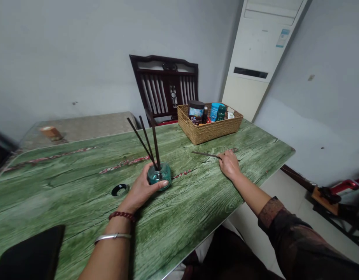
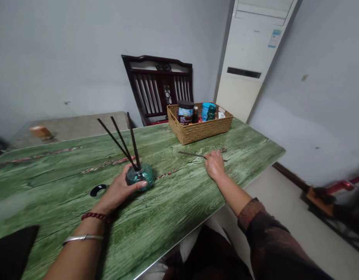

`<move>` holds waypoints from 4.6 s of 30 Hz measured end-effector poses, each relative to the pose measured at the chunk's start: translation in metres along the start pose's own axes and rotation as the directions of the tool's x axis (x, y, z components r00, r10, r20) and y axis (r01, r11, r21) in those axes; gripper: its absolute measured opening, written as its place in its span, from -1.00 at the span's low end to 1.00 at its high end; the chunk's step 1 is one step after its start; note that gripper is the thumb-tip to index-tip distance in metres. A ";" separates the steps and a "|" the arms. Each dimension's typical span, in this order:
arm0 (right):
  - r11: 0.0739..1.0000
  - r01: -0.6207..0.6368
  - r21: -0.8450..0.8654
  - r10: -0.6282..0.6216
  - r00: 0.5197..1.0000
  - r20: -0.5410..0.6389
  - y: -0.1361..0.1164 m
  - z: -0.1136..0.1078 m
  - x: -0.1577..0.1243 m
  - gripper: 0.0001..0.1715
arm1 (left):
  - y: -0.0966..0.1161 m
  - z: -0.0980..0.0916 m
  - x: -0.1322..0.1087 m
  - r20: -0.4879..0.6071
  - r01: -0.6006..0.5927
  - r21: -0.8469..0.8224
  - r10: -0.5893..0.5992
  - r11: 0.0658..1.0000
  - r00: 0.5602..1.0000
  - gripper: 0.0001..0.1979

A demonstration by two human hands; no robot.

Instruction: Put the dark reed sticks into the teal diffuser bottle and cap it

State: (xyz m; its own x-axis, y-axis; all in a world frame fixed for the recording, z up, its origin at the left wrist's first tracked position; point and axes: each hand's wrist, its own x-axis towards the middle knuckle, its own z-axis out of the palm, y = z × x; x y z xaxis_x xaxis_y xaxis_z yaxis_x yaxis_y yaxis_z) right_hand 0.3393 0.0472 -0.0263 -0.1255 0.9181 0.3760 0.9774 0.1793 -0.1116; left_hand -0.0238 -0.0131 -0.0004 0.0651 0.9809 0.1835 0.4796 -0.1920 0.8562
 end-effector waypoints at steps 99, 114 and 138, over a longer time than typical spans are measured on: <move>0.896 0.141 0.421 -0.089 0.986 -0.141 -0.044 -0.045 0.018 -0.81 | 0.008 0.001 -0.006 -0.008 0.001 -0.051 -0.002 0.999 1.000 -0.23; -0.089 0.243 0.966 -0.004 0.970 -0.245 -0.194 -0.103 0.051 -0.67 | 0.002 0.002 -0.006 0.005 -0.030 -0.072 0.030 0.997 1.000 -0.24; 0.573 0.186 0.798 -0.111 0.983 -0.150 -0.159 -0.009 0.037 -0.72 | 0.002 0.002 -0.007 0.003 -0.045 -0.117 0.045 0.992 0.999 -0.25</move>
State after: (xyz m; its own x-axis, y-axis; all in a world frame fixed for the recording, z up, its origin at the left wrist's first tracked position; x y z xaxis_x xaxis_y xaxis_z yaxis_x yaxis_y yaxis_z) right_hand 0.1806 0.0494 0.0132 -0.2060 0.8294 0.5193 0.4015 0.5556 -0.7281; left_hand -0.0213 -0.0198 -0.0015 0.0895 0.9712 0.2206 0.3703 -0.2381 0.8979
